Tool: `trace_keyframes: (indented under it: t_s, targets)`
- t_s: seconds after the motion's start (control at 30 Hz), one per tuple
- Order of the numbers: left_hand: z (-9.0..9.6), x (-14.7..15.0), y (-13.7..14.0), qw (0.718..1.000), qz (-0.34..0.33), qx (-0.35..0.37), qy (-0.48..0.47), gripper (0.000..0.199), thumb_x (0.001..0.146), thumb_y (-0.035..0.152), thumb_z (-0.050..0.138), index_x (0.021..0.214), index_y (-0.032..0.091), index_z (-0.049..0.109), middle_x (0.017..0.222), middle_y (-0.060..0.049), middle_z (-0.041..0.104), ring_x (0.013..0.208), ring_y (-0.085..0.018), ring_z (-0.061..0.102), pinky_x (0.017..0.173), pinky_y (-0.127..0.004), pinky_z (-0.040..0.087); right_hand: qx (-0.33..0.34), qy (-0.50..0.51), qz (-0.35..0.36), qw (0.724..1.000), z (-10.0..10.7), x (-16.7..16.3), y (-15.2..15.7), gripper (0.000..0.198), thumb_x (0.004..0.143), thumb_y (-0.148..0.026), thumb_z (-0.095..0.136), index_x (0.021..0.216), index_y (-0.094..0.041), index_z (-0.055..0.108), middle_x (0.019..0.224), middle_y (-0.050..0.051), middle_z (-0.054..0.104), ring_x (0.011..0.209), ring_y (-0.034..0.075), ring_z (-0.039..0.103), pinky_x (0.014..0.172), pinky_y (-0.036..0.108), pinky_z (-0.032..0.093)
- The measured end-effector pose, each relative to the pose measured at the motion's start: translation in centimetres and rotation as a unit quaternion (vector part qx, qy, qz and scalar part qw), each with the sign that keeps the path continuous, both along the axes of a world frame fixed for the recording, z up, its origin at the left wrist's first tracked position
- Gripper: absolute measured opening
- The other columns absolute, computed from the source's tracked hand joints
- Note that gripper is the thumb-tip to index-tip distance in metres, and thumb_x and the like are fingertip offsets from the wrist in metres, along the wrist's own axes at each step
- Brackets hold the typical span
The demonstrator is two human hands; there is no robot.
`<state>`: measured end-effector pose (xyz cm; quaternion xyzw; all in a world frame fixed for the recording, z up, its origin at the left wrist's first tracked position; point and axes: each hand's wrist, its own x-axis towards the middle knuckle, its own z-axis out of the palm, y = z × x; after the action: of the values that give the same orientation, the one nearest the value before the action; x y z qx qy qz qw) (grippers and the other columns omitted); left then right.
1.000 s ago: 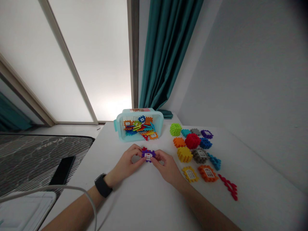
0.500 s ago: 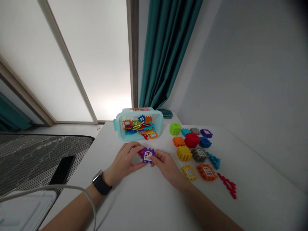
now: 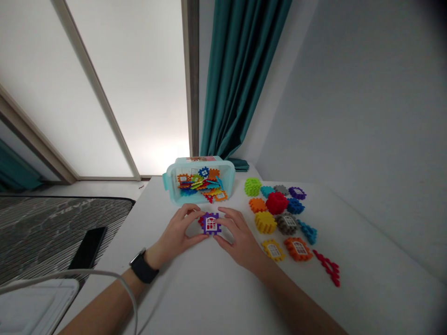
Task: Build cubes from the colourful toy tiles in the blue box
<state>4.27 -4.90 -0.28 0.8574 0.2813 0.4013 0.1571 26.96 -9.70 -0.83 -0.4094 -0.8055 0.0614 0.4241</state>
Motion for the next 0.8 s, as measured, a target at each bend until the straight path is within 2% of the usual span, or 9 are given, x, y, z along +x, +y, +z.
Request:
trace_keyframes:
  t_s: [0.27,0.47,0.63,0.8]
  targets:
    - [0.3,0.4,-0.3,0.998,0.024,0.053,0.031,0.046,0.085,0.043,0.073,0.124,0.023,0.059,0.117,-0.011,0.059,0.107,-0.025,0.059,0.091,-0.041,0.053,-0.009,-0.021,0.001,1.0,1.0,0.0,-0.5,0.028,0.091,-0.021,0.063,0.118,-0.025,0.058,0.131,0.011,0.061,0.124,0.026,0.055,0.106,0.049,0.048]
    - [1.4,1.8,-0.5,0.995,0.032,0.079,0.054,0.044,0.085,0.047,0.071,0.119,0.021,0.061,0.115,-0.012,0.061,0.103,-0.025,0.06,0.088,-0.04,0.052,-0.02,-0.036,-0.021,0.999,1.9,1.6,-1.1,0.027,0.091,-0.021,0.062,0.118,-0.025,0.059,0.131,0.01,0.062,0.124,0.027,0.055,0.105,0.051,0.048]
    - [1.9,4.4,-0.4,0.995,0.019,0.08,0.054,0.045,0.085,0.048,0.071,0.12,0.022,0.06,0.115,-0.012,0.062,0.102,-0.026,0.061,0.086,-0.04,0.053,-0.014,-0.026,-0.057,0.998,2.3,3.6,-2.2,0.027,0.092,-0.021,0.06,0.118,-0.026,0.059,0.132,0.01,0.061,0.124,0.027,0.055,0.108,0.052,0.045]
    - [2.4,8.5,0.1,0.995,-0.009,0.087,0.04,0.043,0.085,0.047,0.071,0.119,0.022,0.061,0.114,-0.011,0.063,0.104,-0.026,0.061,0.089,-0.041,0.053,0.001,-0.027,-0.106,0.994,2.7,6.7,-3.1,0.027,0.092,-0.02,0.06,0.118,-0.026,0.06,0.131,0.01,0.062,0.125,0.027,0.054,0.108,0.051,0.044]
